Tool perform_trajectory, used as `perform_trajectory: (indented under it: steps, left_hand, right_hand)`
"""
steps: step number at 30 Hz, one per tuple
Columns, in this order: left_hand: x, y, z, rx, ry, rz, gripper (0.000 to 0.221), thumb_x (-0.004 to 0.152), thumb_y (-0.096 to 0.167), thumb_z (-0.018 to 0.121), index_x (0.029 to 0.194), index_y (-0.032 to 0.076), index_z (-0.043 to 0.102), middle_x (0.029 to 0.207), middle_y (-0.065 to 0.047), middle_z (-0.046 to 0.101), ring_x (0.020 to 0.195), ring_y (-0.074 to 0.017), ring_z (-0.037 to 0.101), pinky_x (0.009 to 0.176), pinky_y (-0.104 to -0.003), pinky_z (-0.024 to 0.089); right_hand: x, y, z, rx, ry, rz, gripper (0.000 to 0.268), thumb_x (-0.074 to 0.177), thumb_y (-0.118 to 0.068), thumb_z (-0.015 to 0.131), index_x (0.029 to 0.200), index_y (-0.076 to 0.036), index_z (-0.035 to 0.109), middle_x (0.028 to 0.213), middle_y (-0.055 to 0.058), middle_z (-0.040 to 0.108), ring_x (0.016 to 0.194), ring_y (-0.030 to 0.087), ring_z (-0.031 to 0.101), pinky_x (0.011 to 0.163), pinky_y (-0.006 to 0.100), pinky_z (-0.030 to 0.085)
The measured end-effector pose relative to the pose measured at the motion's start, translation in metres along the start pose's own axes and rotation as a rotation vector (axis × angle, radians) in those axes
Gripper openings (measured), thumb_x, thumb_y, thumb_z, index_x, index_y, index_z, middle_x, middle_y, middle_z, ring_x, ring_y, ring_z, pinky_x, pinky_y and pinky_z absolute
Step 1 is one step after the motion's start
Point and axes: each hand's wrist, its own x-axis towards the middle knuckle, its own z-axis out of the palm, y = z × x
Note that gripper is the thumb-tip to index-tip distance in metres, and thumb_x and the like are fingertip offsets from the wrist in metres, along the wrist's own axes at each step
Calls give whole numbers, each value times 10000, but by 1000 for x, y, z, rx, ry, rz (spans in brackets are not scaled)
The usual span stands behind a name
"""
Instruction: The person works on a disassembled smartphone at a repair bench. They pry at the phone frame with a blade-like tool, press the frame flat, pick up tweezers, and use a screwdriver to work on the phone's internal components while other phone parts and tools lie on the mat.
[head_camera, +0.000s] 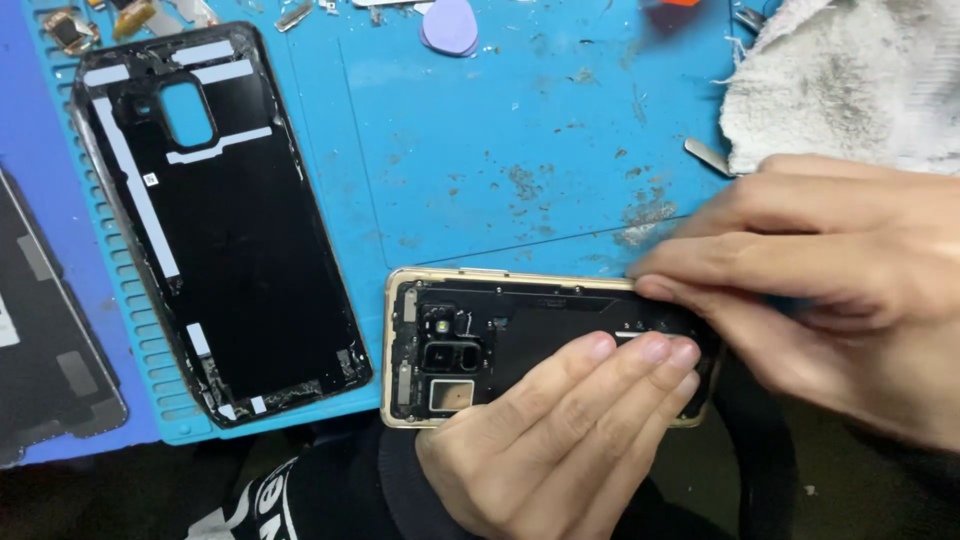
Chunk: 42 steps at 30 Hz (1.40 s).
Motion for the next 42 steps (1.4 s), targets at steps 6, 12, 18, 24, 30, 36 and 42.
perform_trajectory:
  steps: [6, 12, 18, 24, 30, 36, 42]
  left_hand:
    - [-8, -2, 5, 91, 105, 19, 144, 1080, 86, 726, 1170, 36, 826, 1278, -52, 784, 1229, -134, 756, 1076, -237, 600]
    - [-15, -3, 1, 56, 155, 30, 182, 1097, 80, 709, 1205, -24, 813, 1300, -101, 770, 1242, -183, 763, 1103, -275, 608]
    - [-21, -5, -2, 46, 179, 23, 170, 1097, 68, 745, 1213, -29, 822, 1316, -108, 763, 1261, -190, 753, 1122, -280, 609]
    - [-24, -8, 5, 66, 230, 32, 181, 1088, 82, 743, 1212, -22, 826, 1300, -92, 768, 1238, -170, 759, 1114, -260, 600]
    - [-31, -9, 8, -37, 240, 88, 201, 1017, 11, 672, 1138, -99, 789, 1213, -212, 758, 1133, -300, 764, 1107, -358, 609]
    - [-35, -14, 2, 22, 317, 73, 169, 937, -5, 687, 1044, -80, 794, 1085, -205, 748, 1002, -322, 746, 1052, -349, 614]
    - [-38, -17, 0, -20, 335, 61, 211, 939, -12, 691, 1089, -125, 787, 1147, -248, 759, 1092, -360, 767, 1110, -369, 602]
  right_hand:
    - [-8, 8, 5, -40, -22, -15, 164, 726, -86, 804, 882, -135, 810, 818, -12, 759, 653, 125, 650, 620, 275, 501]
    - [0, -5, 15, 3, 2, -3, 180, 716, -64, 805, 895, -83, 802, 843, 48, 750, 686, 149, 700, 651, 283, 537]
    - [-5, -5, 25, -2, 16, 49, 154, 770, -52, 766, 922, -57, 785, 907, 88, 725, 737, 163, 691, 694, 275, 556]
    - [-28, 20, 28, 14, -5, 145, 126, 807, -63, 749, 928, -56, 784, 939, 89, 722, 734, 163, 701, 700, 273, 565]
    - [41, -59, 24, -10, -14, 6, 143, 818, -56, 732, 957, -46, 766, 923, 80, 708, 784, 177, 615, 740, 298, 501]
    - [94, -102, 34, 148, -148, -11, 62, 850, -73, 722, 818, -35, 761, 649, 10, 727, 464, 114, 557, 464, 236, 447]
    - [94, -104, 40, 193, -164, 123, 97, 848, -47, 705, 796, -22, 783, 704, 17, 799, 483, 105, 642, 466, 217, 516]
